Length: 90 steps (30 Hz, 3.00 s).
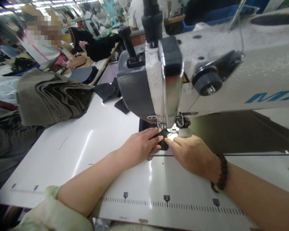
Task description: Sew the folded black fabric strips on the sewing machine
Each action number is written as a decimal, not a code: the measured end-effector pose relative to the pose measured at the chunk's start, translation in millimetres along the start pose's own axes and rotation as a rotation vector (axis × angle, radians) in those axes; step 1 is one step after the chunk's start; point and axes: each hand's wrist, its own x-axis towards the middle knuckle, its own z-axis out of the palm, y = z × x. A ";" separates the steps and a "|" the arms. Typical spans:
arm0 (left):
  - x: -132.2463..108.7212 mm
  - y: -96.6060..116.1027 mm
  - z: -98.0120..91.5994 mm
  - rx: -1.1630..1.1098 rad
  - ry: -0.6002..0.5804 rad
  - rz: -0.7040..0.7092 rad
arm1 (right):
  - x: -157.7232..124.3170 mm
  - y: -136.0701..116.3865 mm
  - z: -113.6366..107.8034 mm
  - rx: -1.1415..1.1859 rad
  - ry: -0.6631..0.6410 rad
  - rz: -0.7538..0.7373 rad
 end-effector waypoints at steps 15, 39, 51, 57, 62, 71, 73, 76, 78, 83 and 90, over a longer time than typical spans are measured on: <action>-0.3 0.0 -10.8 0.001 -0.081 0.021 | -0.4 0.3 -3.4 0.054 0.009 -0.080; 7.1 -14.1 3.0 0.021 -0.021 -0.027 | 0.6 5.1 13.3 0.002 -0.017 0.102; 13.8 -20.0 9.3 0.036 0.043 -0.069 | 2.8 5.9 13.0 -0.016 -0.036 0.134; 15.5 -26.3 12.3 0.060 0.041 -0.052 | 4.0 6.4 13.2 0.004 -0.034 0.135; 14.1 -17.6 -1.3 0.043 -0.032 -0.103 | 4.2 4.9 12.4 -0.012 -0.010 0.139; -16.3 34.0 -18.9 -0.053 -0.177 0.040 | -3.0 5.7 -0.7 0.054 0.011 -0.049; -21.3 35.9 -14.8 -0.053 -0.138 0.084 | -3.0 2.9 -6.8 0.092 0.017 -0.110; -25.9 35.1 -9.5 -0.050 -0.091 0.131 | -2.1 -3.5 -15.8 0.146 0.012 -0.180; -28.0 34.2 -6.2 -0.060 -0.062 0.131 | -2.2 -7.7 -18.9 0.177 0.001 -0.203; -30.4 31.4 1.9 -0.036 0.010 0.125 | -5.2 -11.8 -15.4 0.178 0.020 -0.225; -24.9 19.9 3.3 0.001 0.021 0.152 | -2.8 -8.8 -10.8 0.126 0.033 -0.179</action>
